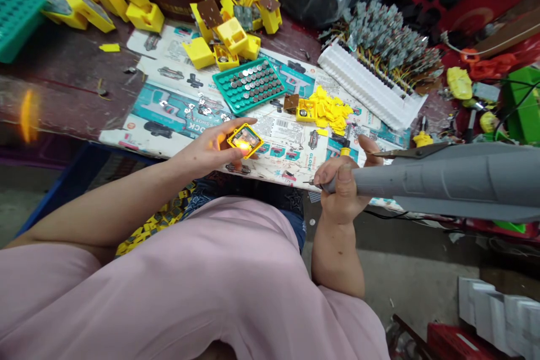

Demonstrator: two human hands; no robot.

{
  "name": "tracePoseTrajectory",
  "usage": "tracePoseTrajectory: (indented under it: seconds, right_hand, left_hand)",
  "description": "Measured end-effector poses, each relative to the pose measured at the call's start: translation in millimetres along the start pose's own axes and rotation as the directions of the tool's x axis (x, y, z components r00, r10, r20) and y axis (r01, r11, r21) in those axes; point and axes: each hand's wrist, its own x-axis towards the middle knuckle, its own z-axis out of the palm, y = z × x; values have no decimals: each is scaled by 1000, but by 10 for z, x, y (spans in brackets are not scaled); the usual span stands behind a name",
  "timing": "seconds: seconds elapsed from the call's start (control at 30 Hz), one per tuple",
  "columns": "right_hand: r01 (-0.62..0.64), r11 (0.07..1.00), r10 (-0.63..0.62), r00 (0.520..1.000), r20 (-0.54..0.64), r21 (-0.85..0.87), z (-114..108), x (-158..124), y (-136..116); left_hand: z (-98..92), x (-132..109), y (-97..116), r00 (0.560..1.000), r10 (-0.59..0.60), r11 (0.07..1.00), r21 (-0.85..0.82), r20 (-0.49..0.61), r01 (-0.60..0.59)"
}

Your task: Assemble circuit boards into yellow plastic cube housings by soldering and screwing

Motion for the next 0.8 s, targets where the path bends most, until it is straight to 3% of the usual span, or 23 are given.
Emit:
tracePoseTrajectory:
  seconds: [0.4, 0.8]
  right_hand:
    - [0, 1000, -1, 1000, 21, 21, -31, -12, 14]
    - [-19, 999, 18, 1000, 10, 29, -40, -23, 29]
  left_hand:
    - [-5, 34, -56, 1000, 14, 997, -75, 20, -13]
    - [-32, -13, 9, 997, 70, 991, 114, -26, -67]
